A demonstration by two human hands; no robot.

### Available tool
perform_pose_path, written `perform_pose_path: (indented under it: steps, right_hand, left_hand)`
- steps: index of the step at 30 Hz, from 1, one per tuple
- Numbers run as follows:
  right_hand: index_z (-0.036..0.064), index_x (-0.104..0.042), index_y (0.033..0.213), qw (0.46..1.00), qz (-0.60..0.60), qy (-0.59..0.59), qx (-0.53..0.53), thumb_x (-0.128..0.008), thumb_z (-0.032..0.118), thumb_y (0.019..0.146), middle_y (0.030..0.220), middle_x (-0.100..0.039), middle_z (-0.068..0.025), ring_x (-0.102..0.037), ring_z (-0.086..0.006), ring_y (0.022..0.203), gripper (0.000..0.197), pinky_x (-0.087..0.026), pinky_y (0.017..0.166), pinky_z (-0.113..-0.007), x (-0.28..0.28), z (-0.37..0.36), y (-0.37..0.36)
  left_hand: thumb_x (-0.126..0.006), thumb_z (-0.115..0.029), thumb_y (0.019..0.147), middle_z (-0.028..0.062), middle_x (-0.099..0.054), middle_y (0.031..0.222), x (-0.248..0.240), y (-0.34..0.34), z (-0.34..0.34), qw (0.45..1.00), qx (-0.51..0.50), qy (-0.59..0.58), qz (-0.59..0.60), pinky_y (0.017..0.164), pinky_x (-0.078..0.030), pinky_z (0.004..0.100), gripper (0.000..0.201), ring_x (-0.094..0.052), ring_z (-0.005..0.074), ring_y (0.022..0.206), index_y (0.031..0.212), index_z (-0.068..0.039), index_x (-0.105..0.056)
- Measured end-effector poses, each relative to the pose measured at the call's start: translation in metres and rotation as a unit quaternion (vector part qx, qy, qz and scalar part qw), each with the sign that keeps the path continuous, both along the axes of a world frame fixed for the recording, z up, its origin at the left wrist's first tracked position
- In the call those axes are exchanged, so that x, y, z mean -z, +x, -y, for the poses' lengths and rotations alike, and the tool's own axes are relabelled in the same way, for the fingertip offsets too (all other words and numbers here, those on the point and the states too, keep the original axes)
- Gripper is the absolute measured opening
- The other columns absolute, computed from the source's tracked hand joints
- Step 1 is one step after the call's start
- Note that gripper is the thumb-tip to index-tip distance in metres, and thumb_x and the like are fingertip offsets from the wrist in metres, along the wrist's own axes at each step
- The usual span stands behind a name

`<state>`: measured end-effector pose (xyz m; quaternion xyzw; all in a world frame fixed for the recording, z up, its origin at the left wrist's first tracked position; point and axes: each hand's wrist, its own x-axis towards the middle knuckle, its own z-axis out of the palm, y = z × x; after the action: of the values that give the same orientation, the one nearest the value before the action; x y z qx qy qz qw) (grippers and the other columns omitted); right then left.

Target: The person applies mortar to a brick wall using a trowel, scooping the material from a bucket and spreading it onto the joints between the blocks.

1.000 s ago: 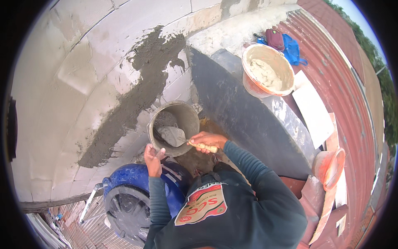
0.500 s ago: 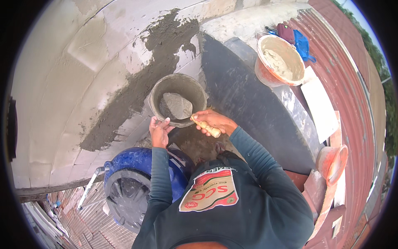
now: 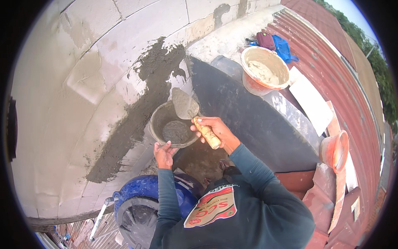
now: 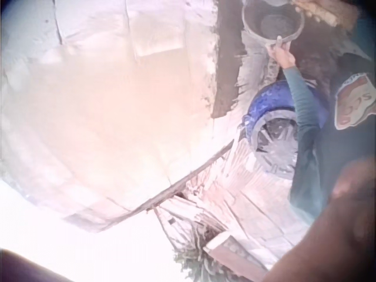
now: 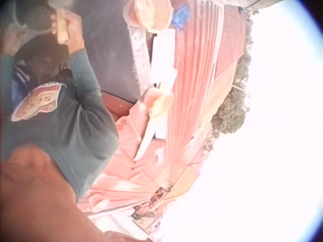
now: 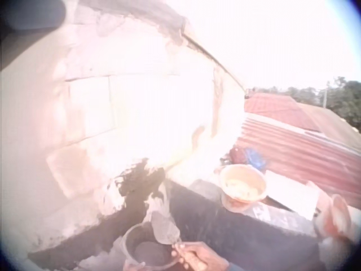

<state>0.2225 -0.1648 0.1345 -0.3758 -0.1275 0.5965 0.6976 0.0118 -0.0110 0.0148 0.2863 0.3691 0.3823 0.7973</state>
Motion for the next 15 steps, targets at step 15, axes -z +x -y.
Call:
perform_pose_path:
  steps: [15]
  right_hand:
    - [-0.0068,-0.060,0.091,0.773,0.409,-0.142,0.464,-0.070,0.018,0.080,0.089,-0.069,-0.0291,-0.067,-0.0474,0.086,0.028,-0.052,0.081,-0.051,-0.037,-0.267,0.023]
  left_hand:
    - [-0.059,0.013,0.084,0.0078,-0.063,0.091,0.004,-0.050,0.030,0.997,-0.026,-0.037,-0.055,0.060,-0.063,0.0417,0.033,-0.070,0.0232,0.072,0.099,-0.013,-0.046]
